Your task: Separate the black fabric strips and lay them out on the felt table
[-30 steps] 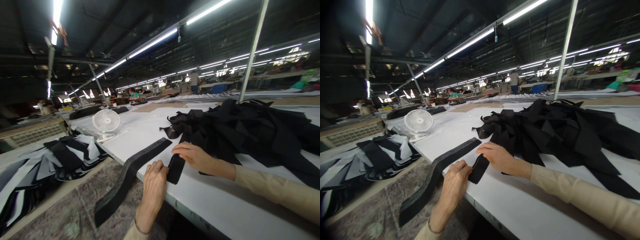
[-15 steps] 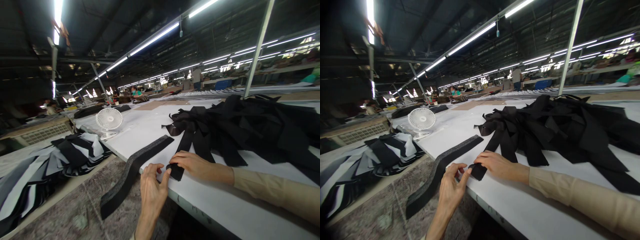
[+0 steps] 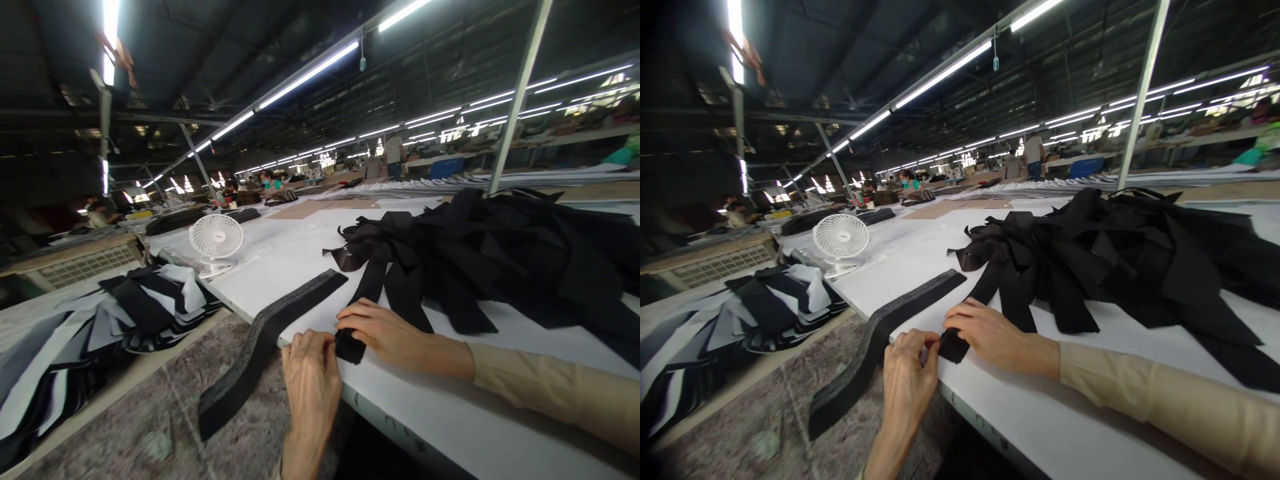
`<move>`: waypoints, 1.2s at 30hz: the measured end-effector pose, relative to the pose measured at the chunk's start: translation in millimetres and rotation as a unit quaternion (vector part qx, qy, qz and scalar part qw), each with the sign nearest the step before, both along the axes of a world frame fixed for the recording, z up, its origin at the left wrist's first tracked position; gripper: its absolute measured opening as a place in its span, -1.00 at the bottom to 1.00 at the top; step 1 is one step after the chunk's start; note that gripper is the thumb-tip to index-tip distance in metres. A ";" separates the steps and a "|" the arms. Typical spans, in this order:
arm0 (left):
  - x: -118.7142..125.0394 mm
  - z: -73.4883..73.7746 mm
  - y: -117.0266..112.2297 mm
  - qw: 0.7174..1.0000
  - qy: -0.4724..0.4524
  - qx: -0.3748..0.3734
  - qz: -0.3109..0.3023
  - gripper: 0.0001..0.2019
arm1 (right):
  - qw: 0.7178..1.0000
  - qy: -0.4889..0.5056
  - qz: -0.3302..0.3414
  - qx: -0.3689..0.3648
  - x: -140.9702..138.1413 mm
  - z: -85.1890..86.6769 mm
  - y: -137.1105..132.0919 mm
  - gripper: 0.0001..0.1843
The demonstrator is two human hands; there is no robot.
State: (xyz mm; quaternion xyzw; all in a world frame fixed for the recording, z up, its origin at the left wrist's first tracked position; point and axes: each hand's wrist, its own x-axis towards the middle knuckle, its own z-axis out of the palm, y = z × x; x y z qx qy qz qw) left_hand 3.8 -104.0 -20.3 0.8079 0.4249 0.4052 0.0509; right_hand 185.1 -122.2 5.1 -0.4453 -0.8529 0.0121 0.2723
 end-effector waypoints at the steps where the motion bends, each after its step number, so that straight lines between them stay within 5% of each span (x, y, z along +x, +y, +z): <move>1: -0.2 -0.8 0.2 1.000 0.000 0.005 -0.003 -0.82 | 1.000 0.003 -0.002 0.004 -0.5 -0.4 0.1 -0.67; 12: -4.5 -0.1 -5.1 0.999 0.027 0.036 -0.022 -0.77 | 0.999 0.011 0.002 -0.051 1.1 0.3 4.4 -0.72; 22: -9.0 -2.1 -1.6 0.997 0.052 0.051 -0.036 -0.74 | 0.995 0.001 0.037 -0.093 6.6 6.1 4.0 -0.54; 24: -8.9 -0.9 -1.6 0.997 0.053 0.046 -0.036 -0.75 | 0.990 0.083 -0.003 -0.114 10.5 7.3 7.2 -0.61; 28: -6.0 0.5 -1.3 0.997 0.052 0.038 -0.040 -0.76 | 0.979 0.174 -0.102 -0.033 9.6 10.4 8.0 -0.72; 33: -10.4 3.5 5.3 0.998 0.043 0.000 -0.056 -0.76 | 0.988 0.119 0.040 -0.089 -6.5 9.5 1.7 -0.70; 36: -24.0 5.2 13.4 0.990 -0.037 -0.086 -0.100 -0.78 | 0.990 0.084 0.041 -0.109 -10.5 6.4 2.2 -0.67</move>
